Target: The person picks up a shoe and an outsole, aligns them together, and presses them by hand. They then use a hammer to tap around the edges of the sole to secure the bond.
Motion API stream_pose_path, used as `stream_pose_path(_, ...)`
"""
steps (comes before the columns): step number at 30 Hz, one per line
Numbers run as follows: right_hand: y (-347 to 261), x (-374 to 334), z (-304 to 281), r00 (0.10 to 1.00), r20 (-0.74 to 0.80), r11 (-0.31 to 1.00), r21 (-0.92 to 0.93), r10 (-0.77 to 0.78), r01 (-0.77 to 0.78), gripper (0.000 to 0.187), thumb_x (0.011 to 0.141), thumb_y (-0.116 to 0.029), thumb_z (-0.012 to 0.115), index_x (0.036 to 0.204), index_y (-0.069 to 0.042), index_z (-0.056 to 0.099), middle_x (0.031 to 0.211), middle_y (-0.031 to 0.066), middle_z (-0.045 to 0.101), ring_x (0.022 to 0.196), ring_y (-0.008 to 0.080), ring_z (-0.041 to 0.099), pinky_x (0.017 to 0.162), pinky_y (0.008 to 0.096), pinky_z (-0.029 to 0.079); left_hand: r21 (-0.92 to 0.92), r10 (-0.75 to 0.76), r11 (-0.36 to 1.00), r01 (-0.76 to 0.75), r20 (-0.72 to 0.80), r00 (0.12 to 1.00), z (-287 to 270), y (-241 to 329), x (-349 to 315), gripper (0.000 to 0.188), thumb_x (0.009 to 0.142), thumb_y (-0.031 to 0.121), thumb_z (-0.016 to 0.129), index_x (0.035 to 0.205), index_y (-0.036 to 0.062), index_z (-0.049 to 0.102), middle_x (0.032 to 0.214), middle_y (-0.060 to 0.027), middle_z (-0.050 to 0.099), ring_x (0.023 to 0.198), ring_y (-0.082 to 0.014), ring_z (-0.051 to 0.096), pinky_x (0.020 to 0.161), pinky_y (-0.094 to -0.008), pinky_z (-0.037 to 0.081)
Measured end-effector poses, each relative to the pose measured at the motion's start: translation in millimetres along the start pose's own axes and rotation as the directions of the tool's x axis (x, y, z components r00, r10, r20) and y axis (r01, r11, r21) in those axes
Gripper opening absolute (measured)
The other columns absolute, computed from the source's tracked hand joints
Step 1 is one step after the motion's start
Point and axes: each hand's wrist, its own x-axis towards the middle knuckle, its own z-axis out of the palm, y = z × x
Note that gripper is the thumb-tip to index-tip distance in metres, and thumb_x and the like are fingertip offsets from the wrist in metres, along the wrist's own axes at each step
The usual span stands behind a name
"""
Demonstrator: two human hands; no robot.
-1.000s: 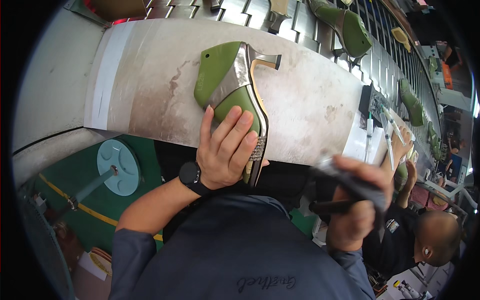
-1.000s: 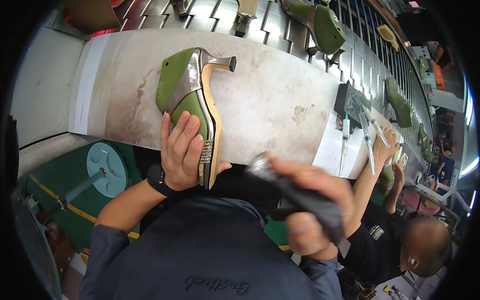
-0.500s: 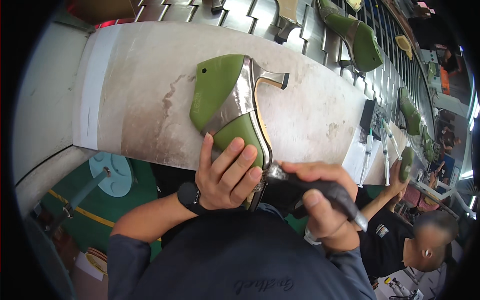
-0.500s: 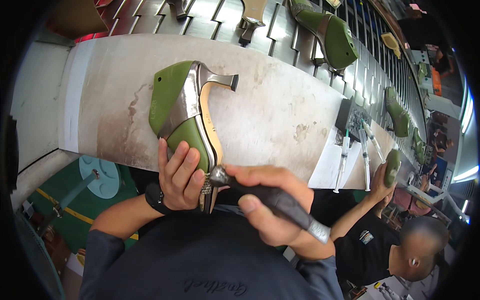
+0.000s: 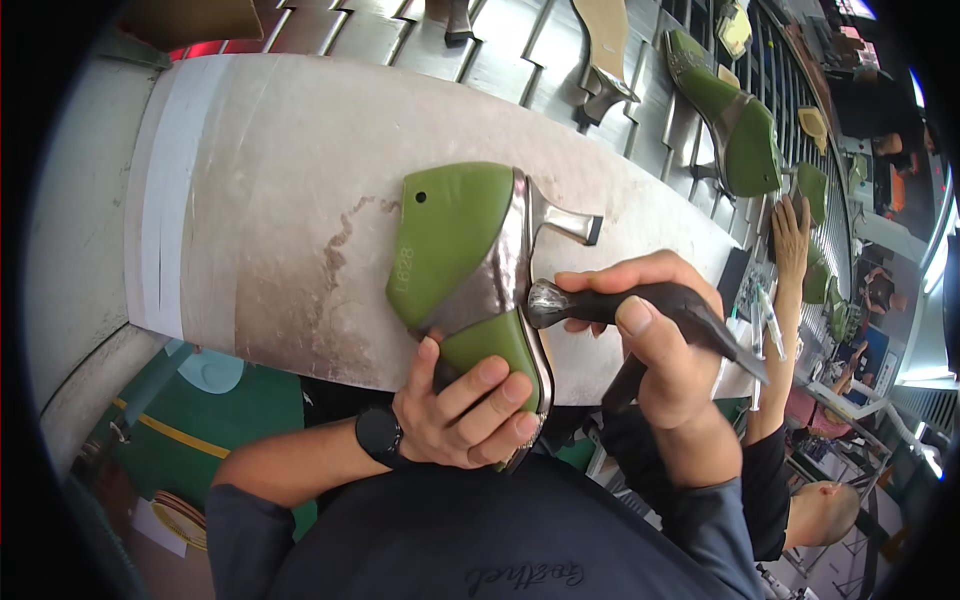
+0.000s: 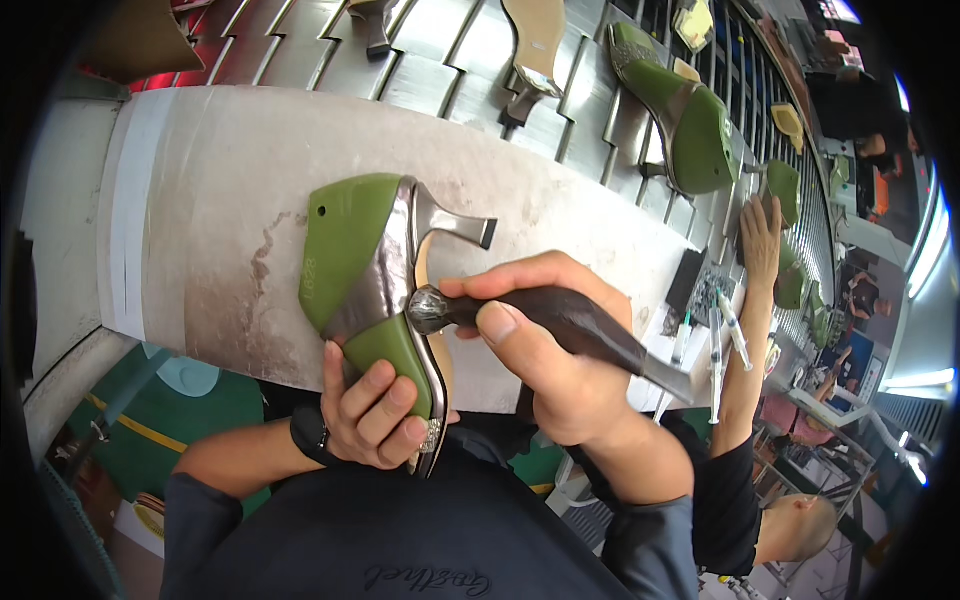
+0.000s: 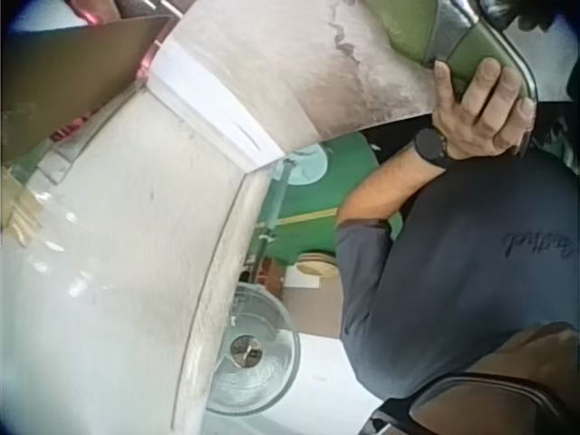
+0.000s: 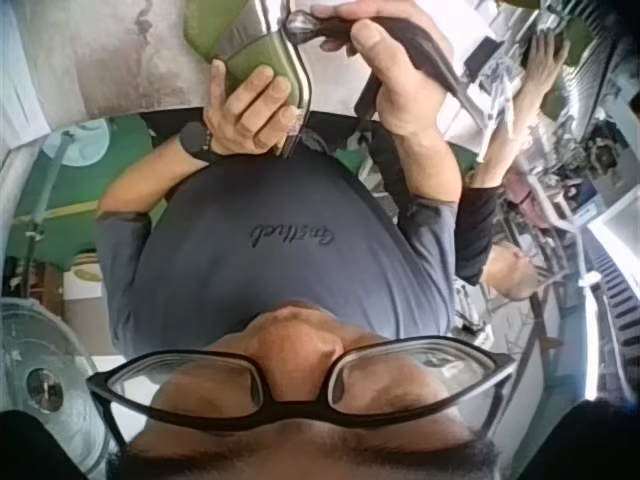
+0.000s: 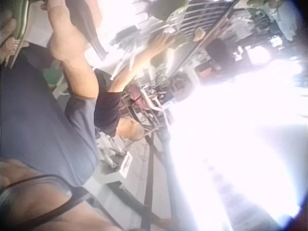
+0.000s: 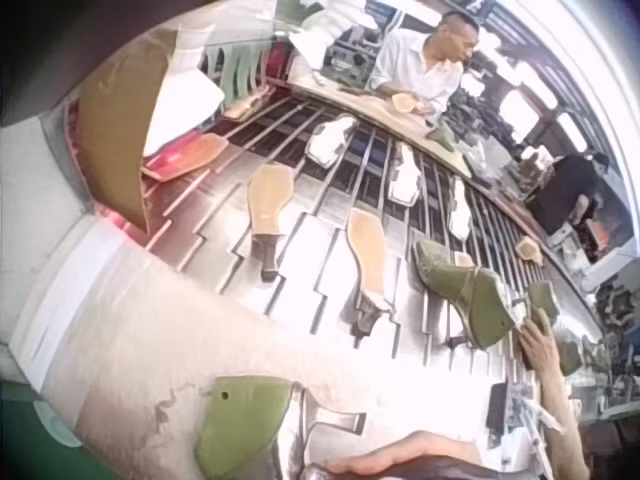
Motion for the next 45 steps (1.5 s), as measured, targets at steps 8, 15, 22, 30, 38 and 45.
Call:
stream_pose_path(8,-29,37,5,0.997,0.081,0.925,-0.381,0.017,0.015,0.028,0.091,-0.023,0.068,0.102,0.003,0.068,0.102,0.0217,0.079,0.055,0.0103,0.058,0.049,0.0225,0.049,-0.011,-0.011,1.0,0.012,0.019,1.0,-2,-1,4,0.047,0.106,0.033,0.056,0.149,0.0183,0.047,0.149,-0.0035,0.056,0.142,-0.0251,0.055,0.122,-0.0719,0.031)
stream_pose_path(15,-29,31,-7,0.978,0.176,0.925,-0.378,0.11,-0.035,0.025,0.092,-0.024,0.075,0.1,0.0,0.076,0.086,0.0045,0.078,0.055,0.0055,0.055,0.048,0.0231,0.045,0.012,0.024,1.0,-0.024,0.008,1.0,-1,-7,2,0.041,0.106,0.029,0.06,0.144,0.0146,0.051,0.148,-0.0076,0.057,0.14,-0.0278,0.056,0.119,-0.0733,0.034)
stream_pose_path(22,-32,39,-6,0.967,0.225,0.947,-0.317,0.124,-0.048,0.025,0.093,-0.026,0.073,0.097,-0.001,0.075,0.092,0.0059,0.079,0.053,0.0065,0.053,0.047,0.0242,0.045,0.004,0.076,0.997,-0.076,0.009,0.997,-9,-11,6,0.046,0.106,0.031,0.061,0.145,0.0087,0.049,0.147,-0.0146,0.058,0.138,-0.0334,0.058,0.117,-0.0743,0.035)
stream_pose_path(30,-3,1,-29,0.811,0.378,0.263,-0.811,-0.446,0.522,0.026,0.088,-0.011,0.078,0.112,-0.002,0.073,0.098,0.0137,0.076,0.08,0.03,0.071,0.074,0.0365,0.058,-0.191,-0.038,0.981,0.037,-0.001,0.999,-43,-17,15,0.103,0.091,0.051,0.08,0.161,-0.0047,0.029,0.159,-0.037,0.039,0.148,-0.05,0.044,0.123,-0.0668,0.026)
stream_pose_path(38,49,-68,-16,0.944,0.119,0.84,-0.433,-0.308,0.328,0.054,0.098,-0.026,0.07,0.14,0.005,0.056,0.13,0.023,0.069,0.112,0.0394,0.07,0.098,0.0441,0.057,-0.896,-0.64,0.188,0.402,0.198,0.742,-123,-64,41,0.067,0.108,0.052,0.055,0.15,0.0006,0.05,0.149,-0.0172,0.058,0.14,-0.031,0.055,0.118,-0.0506,0.044)
stream_pose_path(45,74,-70,11,0.975,0.22,0.754,0.645,-0.029,-0.123,0.069,0.103,-0.05,0.049,0.149,0.001,0.048,0.126,0.0236,0.07,0.096,0.0378,0.076,0.076,0.0482,0.066,-0.895,-0.373,-0.06,0.442,0.431,0.822,-112,-58,70,0.061,0.106,0.044,0.062,0.145,-0.0025,0.055,0.145,-0.0348,0.057,0.138,-0.0433,0.056,0.118,-0.054,0.044)
